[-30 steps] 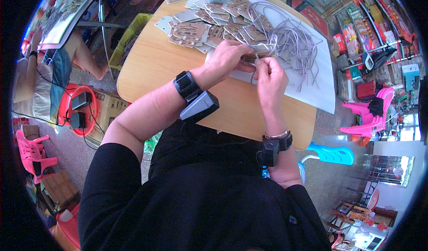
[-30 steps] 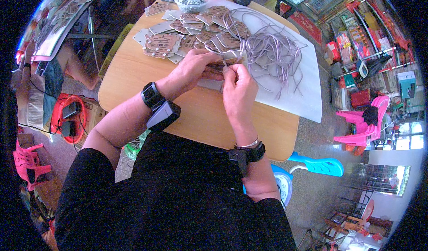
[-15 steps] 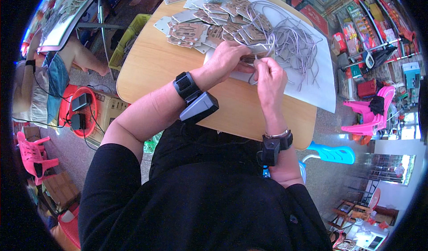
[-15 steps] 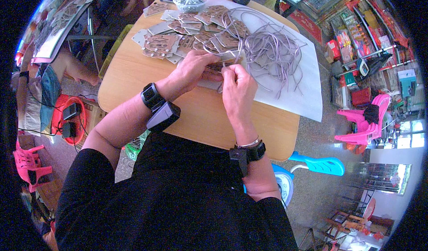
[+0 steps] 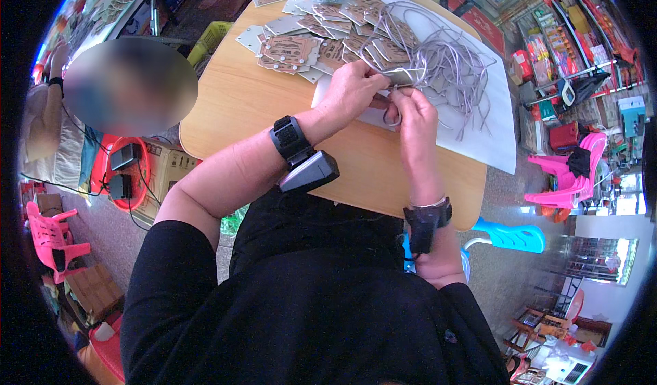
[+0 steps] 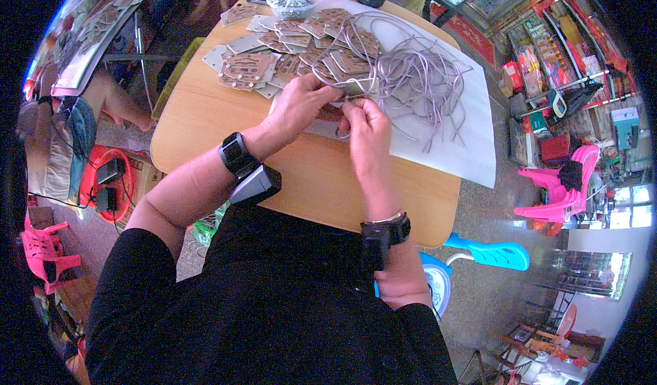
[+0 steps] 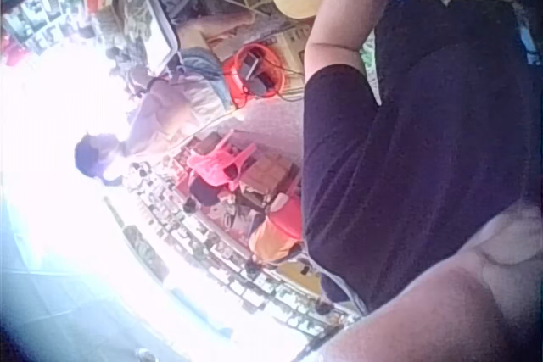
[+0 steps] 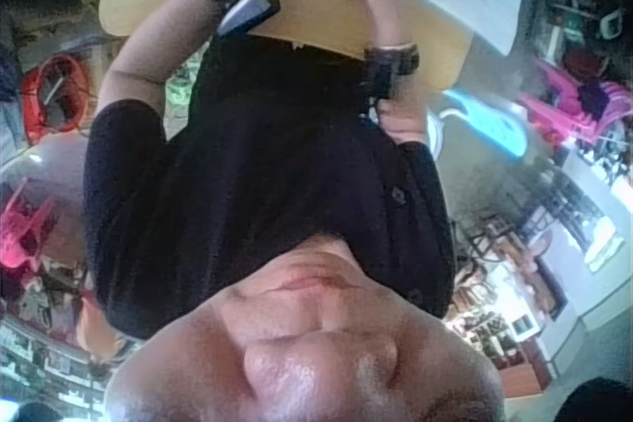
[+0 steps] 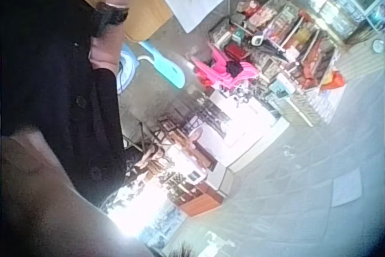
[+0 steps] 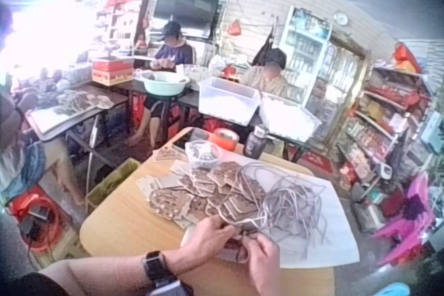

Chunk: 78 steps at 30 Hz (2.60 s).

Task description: Threading strings through holes in small cardboard or leather shoe components.

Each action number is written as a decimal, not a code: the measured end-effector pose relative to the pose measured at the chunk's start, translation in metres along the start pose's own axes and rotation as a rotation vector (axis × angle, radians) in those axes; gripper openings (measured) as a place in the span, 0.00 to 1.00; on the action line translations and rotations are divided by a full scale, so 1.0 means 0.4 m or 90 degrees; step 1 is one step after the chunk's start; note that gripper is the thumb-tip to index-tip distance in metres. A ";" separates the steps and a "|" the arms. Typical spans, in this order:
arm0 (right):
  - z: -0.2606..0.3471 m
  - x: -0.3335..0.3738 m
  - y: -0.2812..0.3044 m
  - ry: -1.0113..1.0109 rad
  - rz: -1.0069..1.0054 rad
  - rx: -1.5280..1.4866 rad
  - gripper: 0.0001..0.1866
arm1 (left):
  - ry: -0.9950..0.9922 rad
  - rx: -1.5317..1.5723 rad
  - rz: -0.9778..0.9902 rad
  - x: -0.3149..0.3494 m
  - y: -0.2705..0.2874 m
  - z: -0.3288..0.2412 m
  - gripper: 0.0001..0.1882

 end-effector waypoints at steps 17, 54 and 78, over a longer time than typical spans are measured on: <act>-0.011 0.007 -0.003 0.095 -0.106 0.181 0.07 | -0.013 -0.017 -0.008 -0.012 0.008 0.015 0.11; -0.031 0.000 -0.004 0.109 -0.111 0.118 0.07 | 0.014 -0.027 0.015 -0.012 0.004 0.017 0.11; -0.023 0.003 -0.013 0.068 -0.029 -0.062 0.07 | -0.024 0.012 0.041 0.003 0.000 -0.002 0.11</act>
Point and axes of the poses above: each hand's wrist, its own x-axis away from the middle knuckle, its own y-axis out of the back of the hand, z = x × y, the point moved 1 cm from there along -x, towards the middle knuckle, and after that the axes turned 8 degrees about z, right-handed, at the moved point
